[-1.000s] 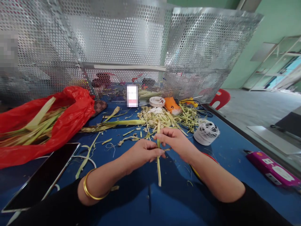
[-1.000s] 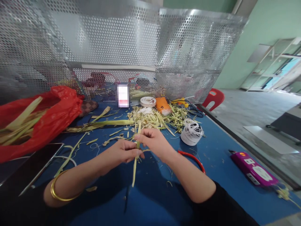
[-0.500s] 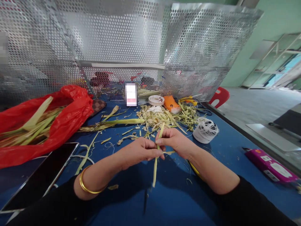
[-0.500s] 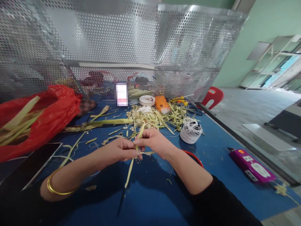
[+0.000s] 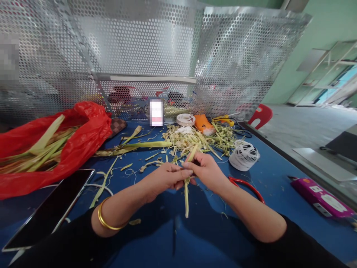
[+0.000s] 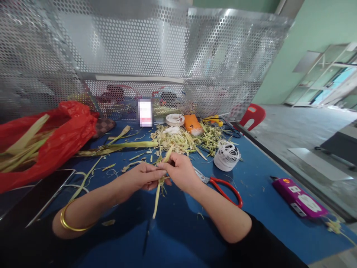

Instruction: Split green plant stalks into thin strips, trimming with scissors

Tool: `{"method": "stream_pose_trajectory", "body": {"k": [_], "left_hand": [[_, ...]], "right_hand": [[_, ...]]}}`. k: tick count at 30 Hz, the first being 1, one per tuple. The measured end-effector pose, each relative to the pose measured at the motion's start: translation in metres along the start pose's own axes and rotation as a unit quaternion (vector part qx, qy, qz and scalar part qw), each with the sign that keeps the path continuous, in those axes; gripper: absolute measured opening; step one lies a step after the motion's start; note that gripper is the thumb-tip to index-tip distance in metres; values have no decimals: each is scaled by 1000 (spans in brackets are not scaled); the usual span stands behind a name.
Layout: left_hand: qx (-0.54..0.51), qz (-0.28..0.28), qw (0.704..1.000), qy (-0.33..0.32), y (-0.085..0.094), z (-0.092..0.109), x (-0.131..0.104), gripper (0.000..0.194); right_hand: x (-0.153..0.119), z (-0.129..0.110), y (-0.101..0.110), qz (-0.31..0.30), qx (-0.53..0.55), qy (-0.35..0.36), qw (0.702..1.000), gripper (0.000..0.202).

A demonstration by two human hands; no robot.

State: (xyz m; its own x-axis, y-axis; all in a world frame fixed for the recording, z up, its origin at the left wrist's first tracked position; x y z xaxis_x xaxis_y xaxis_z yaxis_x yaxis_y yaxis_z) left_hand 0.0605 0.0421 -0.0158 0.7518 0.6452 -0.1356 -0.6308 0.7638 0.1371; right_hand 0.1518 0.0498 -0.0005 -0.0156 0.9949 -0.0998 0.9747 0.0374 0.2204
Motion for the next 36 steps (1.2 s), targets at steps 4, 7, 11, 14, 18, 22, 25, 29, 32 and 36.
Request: {"method": "stream_pose_trajectory", "body": {"k": [4, 7, 11, 14, 18, 22, 25, 29, 32, 36], "left_hand": [[9, 9, 1000, -7, 2, 1, 0, 35], [-10, -6, 1000, -8, -1, -2, 0, 29], [-37, 19, 999, 7, 3, -8, 1, 28], [-61, 59, 996, 16, 10, -8, 1, 36], [-76, 92, 993, 20, 18, -8, 0, 43], [-54, 91, 994, 32, 19, -10, 0, 42], [-52, 88, 995, 16, 19, -6, 0, 37], [-55, 72, 996, 3, 17, 2, -2, 29], [-59, 61, 996, 0, 16, 1, -1, 29], [-61, 70, 996, 2, 16, -1, 0, 32]], "right_hand": [[-4, -5, -2, -3, -8, 14, 1000, 17], [-9, -16, 3, 64, -74, 81, 992, 14], [-7, -20, 7, 75, -112, 103, 986, 16], [-4, -29, 15, 33, -151, 129, 979, 24], [-9, -44, 19, -38, -274, 195, 941, 21], [-18, -54, 13, -44, -338, 277, 898, 20], [-22, -59, 10, 10, -366, 323, 873, 19], [-22, -60, 11, 48, -362, 346, 864, 19], [-21, -59, 12, 54, -353, 358, 863, 19], [-17, -55, 16, 60, -349, 352, 867, 19]]}}
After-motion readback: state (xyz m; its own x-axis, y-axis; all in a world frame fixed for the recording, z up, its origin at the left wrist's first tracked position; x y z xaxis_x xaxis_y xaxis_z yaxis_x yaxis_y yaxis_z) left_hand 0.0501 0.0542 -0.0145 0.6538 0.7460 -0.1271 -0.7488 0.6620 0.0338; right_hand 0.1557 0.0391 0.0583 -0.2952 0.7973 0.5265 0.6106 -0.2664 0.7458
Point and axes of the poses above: each hand's wrist, its own x-axis towards the middle knuckle, its own y-axis out of the back of the hand, z = x × y, the point moved 9 cm from there along x, towards the middle knuckle, and after that the axes turned 8 degrees about -y, right-handed, at the moved point
